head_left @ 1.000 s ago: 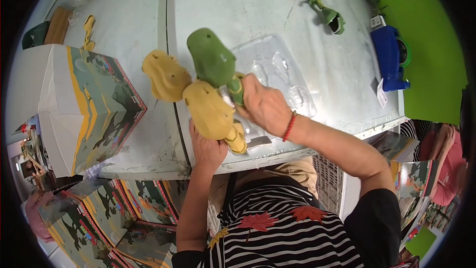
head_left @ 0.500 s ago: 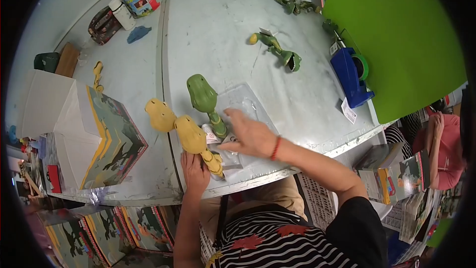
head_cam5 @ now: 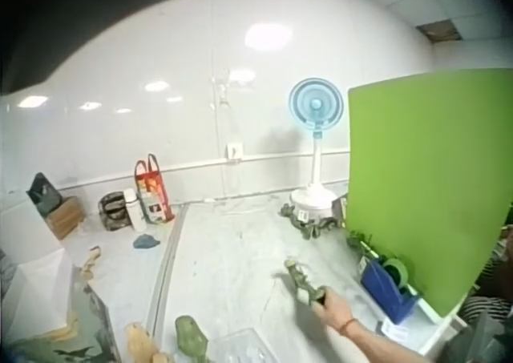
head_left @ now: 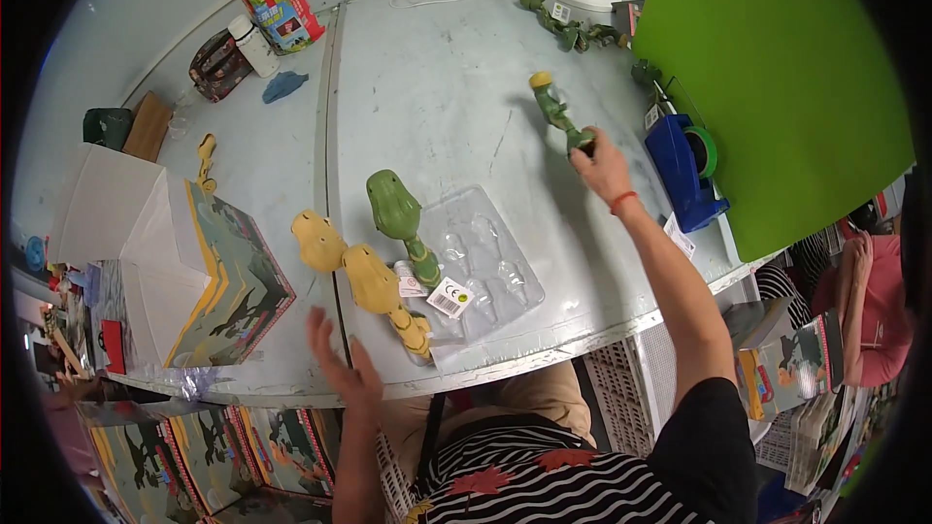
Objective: Placing toy dinosaurs into a plastic insert for packaging.
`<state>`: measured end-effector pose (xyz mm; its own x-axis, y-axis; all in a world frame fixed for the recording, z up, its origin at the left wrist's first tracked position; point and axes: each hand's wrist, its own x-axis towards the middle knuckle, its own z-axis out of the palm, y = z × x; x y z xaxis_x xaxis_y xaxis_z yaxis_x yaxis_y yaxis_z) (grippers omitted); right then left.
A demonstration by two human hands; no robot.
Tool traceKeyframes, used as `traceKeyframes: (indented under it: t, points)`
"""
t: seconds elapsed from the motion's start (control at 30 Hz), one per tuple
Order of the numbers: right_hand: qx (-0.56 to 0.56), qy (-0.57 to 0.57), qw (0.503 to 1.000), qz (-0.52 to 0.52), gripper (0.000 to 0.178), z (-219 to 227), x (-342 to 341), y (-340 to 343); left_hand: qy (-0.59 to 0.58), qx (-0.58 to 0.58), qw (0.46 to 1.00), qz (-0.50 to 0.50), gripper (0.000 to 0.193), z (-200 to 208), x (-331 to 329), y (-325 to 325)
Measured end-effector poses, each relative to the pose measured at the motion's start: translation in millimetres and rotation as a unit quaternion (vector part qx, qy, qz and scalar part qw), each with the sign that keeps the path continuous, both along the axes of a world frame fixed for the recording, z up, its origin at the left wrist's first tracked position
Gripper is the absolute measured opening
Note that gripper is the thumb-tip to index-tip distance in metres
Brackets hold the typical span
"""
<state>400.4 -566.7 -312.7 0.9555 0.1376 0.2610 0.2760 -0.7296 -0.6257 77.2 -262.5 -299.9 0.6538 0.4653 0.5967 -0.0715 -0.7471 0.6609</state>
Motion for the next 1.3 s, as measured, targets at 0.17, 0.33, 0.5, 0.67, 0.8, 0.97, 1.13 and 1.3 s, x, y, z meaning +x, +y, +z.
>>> traceKeyframes:
  t: [0.17,0.33,0.5,0.67,0.8,0.97,1.13,1.3]
  points:
    - [0.328,0.348,0.854,0.204,0.036,106,-84,-61,-0.005,-0.001,0.949,-0.315,0.043,82,2,-60]
    - [0.305,0.444,0.761,0.362,0.043,134,-135,-99,0.063,-0.285,0.909,-0.298,0.044,76,57,-130]
    - [0.511,0.461,0.665,0.291,0.099,120,-165,-105,0.107,-0.577,0.737,-0.335,0.031,42,32,-150]
    - [0.404,0.239,0.865,0.176,0.062,60,-219,-47,0.133,-0.740,0.606,-0.259,0.036,10,19,-171]
    - [0.466,0.346,0.804,0.129,0.044,62,-234,-10,0.125,-0.756,0.586,-0.263,0.036,0,9,-169]
    - [0.376,0.362,0.835,0.172,0.021,67,-247,11,0.168,-0.662,0.680,-0.267,0.034,-4,9,-162]
    - [0.305,0.198,0.924,0.117,0.017,71,-231,9,0.117,-0.160,0.966,-0.166,0.061,-6,0,-144]
    - [0.358,0.172,0.916,0.060,0.019,69,-220,-6,0.051,-0.523,0.831,-0.181,0.068,11,2,-158]
